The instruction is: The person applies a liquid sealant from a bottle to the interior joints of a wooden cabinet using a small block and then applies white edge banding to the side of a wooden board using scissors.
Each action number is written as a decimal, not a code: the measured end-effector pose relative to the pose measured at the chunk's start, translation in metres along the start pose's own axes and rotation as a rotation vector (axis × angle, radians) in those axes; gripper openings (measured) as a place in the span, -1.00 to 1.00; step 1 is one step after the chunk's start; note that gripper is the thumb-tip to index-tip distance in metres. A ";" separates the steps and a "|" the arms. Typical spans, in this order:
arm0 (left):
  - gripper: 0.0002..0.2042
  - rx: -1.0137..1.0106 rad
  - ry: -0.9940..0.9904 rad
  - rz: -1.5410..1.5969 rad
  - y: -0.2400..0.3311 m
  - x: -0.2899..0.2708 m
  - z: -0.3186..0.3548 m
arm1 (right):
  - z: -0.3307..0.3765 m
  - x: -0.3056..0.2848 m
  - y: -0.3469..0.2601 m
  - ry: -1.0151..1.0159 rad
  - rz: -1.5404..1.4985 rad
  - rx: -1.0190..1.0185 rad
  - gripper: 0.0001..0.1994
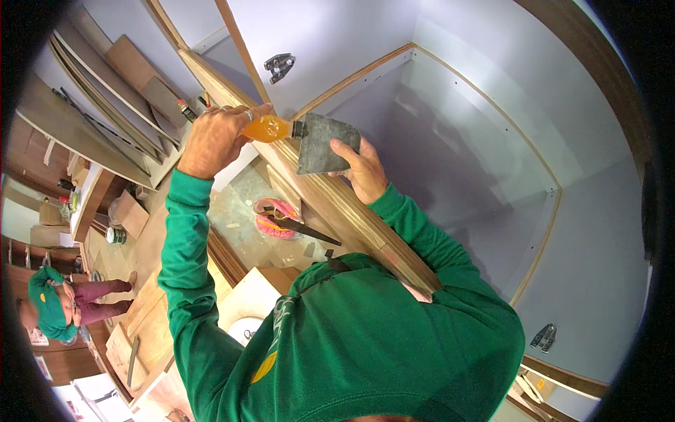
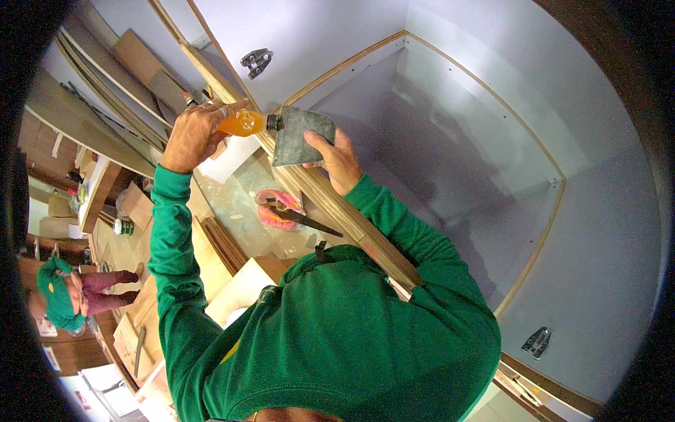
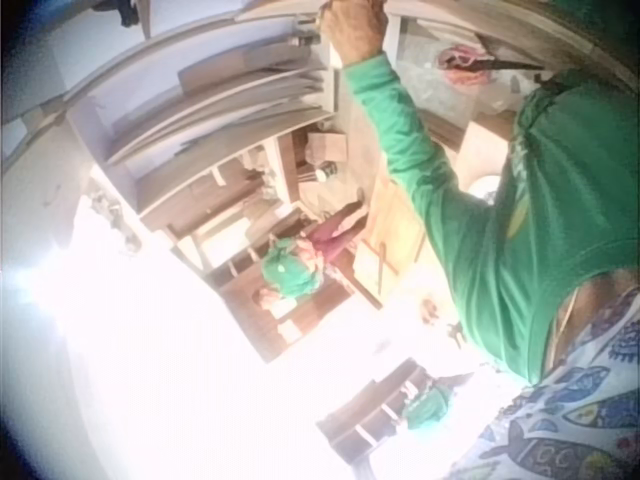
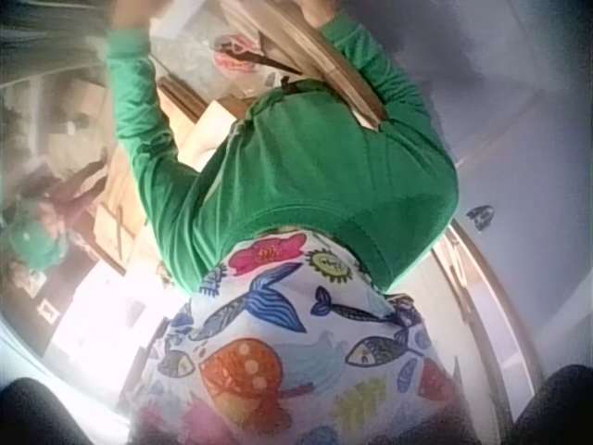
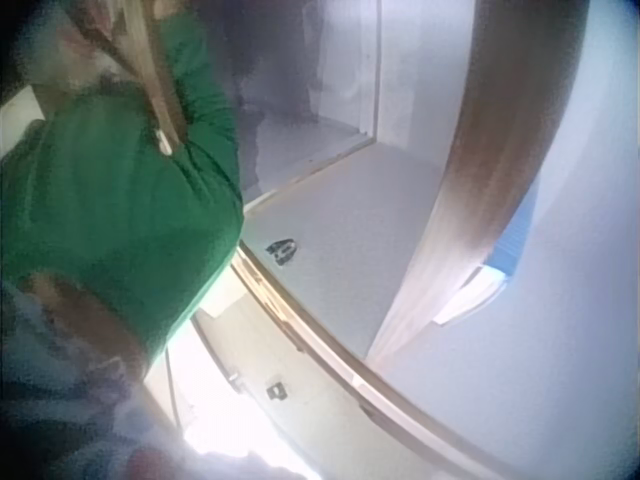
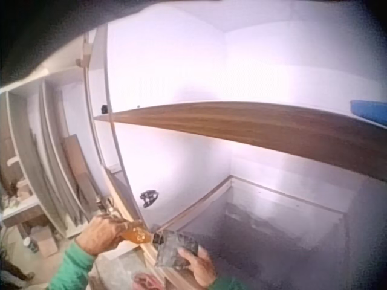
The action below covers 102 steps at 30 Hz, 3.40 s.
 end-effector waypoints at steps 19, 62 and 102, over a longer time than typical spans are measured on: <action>-0.42 -0.071 0.216 0.115 -0.004 0.012 0.019 | -0.013 0.000 -0.008 -0.072 -0.017 0.028 -0.70; -0.52 -0.374 1.209 1.261 -0.172 0.150 -0.079 | -0.108 -0.122 -0.111 -0.002 1.978 -0.628 -0.60; -0.48 -0.503 1.068 1.195 -0.174 0.158 -0.087 | -0.154 -0.174 -0.149 -0.154 2.041 -0.383 -0.62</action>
Point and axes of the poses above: each hand's wrist, its own z-axis away from the middle knuckle, its own x-axis out of the palm, y = z × x, the point moved 8 cm from there along -z, towards the middle knuckle, and after that the axes turned 12 degrees about -y, right-handed, at the moved point
